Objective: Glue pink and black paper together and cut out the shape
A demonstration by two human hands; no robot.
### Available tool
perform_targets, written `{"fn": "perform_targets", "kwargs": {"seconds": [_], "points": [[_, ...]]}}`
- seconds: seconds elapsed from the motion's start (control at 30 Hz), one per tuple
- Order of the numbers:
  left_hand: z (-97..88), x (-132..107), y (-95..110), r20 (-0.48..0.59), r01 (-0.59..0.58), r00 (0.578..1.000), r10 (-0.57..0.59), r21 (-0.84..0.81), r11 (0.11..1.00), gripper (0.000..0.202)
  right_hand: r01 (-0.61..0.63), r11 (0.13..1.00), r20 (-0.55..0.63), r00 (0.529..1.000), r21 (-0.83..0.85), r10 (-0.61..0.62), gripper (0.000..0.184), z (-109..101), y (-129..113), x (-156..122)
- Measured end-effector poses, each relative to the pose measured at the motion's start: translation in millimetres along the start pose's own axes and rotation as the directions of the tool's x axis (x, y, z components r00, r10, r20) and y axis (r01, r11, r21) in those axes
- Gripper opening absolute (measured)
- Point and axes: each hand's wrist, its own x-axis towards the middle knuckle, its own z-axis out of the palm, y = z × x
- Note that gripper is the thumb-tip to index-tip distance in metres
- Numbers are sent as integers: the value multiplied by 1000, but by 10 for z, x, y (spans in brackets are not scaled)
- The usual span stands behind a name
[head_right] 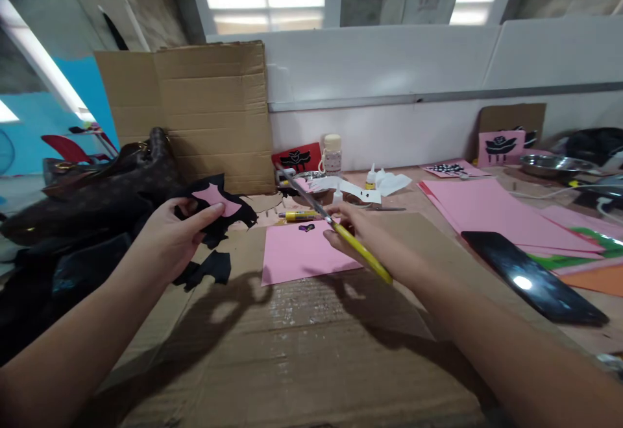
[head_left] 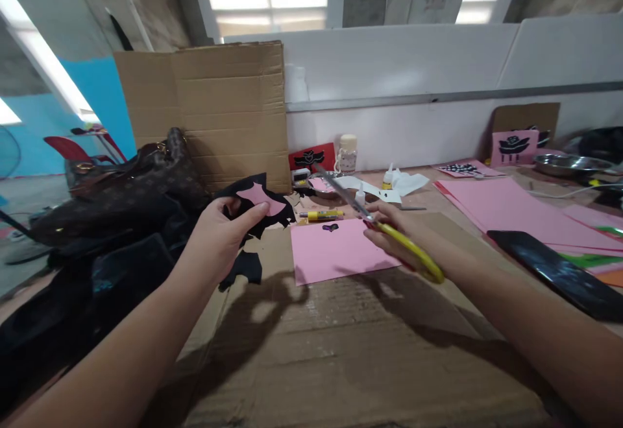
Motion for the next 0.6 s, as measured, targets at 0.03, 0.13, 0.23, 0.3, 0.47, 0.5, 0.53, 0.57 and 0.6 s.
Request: {"fn": "perform_targets", "kwargs": {"seconds": [0.03,0.13,0.23,0.3,0.47,0.5,0.53,0.57,0.6], "points": [[2,1,-8,-8,3,1000,-3,-14,1000,34,-46,993,74,997,107,39,20,60,-39,-33],[8,-6,-18,6,38,999,-37,-98,995,33,-134,896,293,956,423,5,29,215,-123,-125],[6,-23,-6,22,97,995,-95,-144,985,32,-168,801,390,917,574,-87,32,282,-142,-184],[5,-36,16,5,129,992,-129,-148,981,35,-175,780,408,906,601,-111,41,290,-126,-206],[31,-69,130,-39,172,981,-191,-285,943,30,-121,843,464,871,524,-163,55,293,-93,-247],[38,-73,153,-42,165,981,-188,-317,934,29,-113,857,478,863,503,-167,56,292,-108,-254],[42,-75,170,-46,154,983,-179,-338,929,27,-112,869,494,854,483,-164,57,288,-130,-261],[44,-75,181,-51,140,984,-168,-352,926,26,-112,879,508,846,464,-161,58,282,-158,-267],[44,-73,185,-55,127,986,-157,-362,924,26,-112,888,524,837,446,-158,59,277,-188,-271]]}}
